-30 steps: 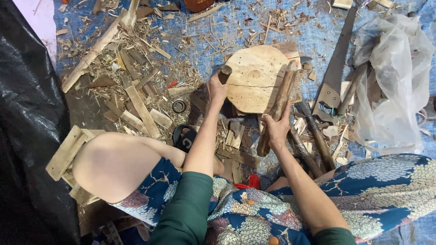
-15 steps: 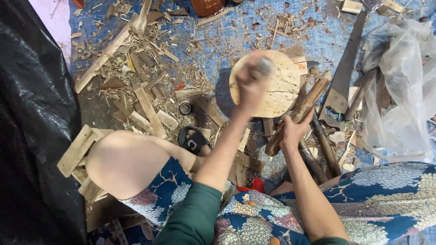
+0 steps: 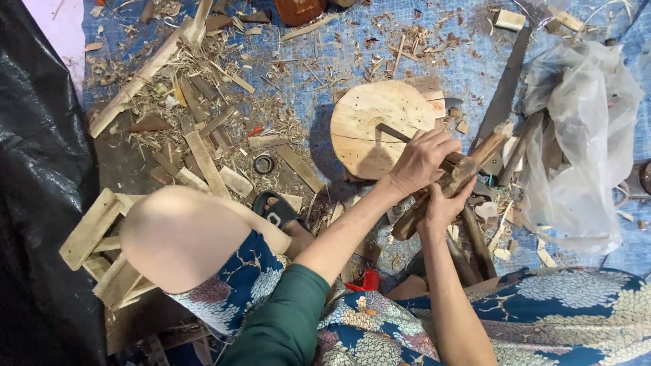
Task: Chiseling and shaping a circular piece of wood using a hand chisel and a wooden mallet.
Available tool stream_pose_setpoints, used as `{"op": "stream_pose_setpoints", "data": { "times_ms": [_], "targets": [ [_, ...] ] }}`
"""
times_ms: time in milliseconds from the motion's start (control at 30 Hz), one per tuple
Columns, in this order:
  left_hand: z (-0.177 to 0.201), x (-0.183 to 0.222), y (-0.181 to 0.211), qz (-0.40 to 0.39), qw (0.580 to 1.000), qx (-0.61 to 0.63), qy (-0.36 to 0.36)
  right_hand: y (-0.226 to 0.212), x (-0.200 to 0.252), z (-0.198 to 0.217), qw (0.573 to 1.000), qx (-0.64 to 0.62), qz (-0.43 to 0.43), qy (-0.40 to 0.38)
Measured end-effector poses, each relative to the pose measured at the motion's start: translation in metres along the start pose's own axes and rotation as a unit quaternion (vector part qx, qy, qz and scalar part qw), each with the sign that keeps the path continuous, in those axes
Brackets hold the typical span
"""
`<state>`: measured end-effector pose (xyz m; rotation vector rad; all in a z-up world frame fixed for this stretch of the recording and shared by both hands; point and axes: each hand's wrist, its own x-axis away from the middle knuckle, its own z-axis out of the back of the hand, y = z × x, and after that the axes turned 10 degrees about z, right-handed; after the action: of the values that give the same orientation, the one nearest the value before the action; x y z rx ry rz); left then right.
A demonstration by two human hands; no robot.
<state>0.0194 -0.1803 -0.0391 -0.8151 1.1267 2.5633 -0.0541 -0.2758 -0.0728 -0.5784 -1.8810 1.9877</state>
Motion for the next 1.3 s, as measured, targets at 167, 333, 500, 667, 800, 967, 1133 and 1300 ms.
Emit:
{"op": "stream_pose_setpoints", "data": {
  "times_ms": [167, 333, 500, 667, 800, 967, 1133, 1300],
  "targets": [
    [0.007, -0.002, 0.002, 0.032, 0.999, 0.015, -0.032, 0.000, 0.001, 0.001, 1.000, -0.011, -0.005, -0.001],
    [0.005, 0.000, -0.009, 0.074, 0.996, 0.048, -0.024, -0.017, 0.009, 0.001, 1.000, 0.010, 0.006, 0.006],
    [-0.010, -0.005, -0.024, 0.114, 0.987, 0.111, -0.008, -0.045, 0.010, 0.014, 0.999, -0.034, 0.025, -0.010],
    [0.049, -0.039, 0.003, 0.080, 0.984, 0.153, 0.036, -0.136, 0.014, 0.022, 0.956, 0.103, 0.266, -0.066],
    [0.033, -0.039, -0.006, 0.088, 0.979, 0.177, 0.043, -0.146, 0.015, 0.015, 0.938, -0.125, 0.317, -0.063],
    [0.032, -0.034, -0.006, 0.198, 0.977, 0.070, -0.022, -0.184, 0.020, 0.003, 0.877, 0.185, 0.390, -0.209],
    [0.038, -0.025, -0.005, 0.211, 0.967, 0.136, -0.034, -0.195, 0.029, 0.000, 0.889, 0.204, 0.379, -0.158],
    [-0.002, -0.023, -0.036, 0.172, 0.980, 0.103, -0.006, -0.187, 0.023, 0.004, 0.881, 0.273, 0.339, -0.184]
  ]
}}
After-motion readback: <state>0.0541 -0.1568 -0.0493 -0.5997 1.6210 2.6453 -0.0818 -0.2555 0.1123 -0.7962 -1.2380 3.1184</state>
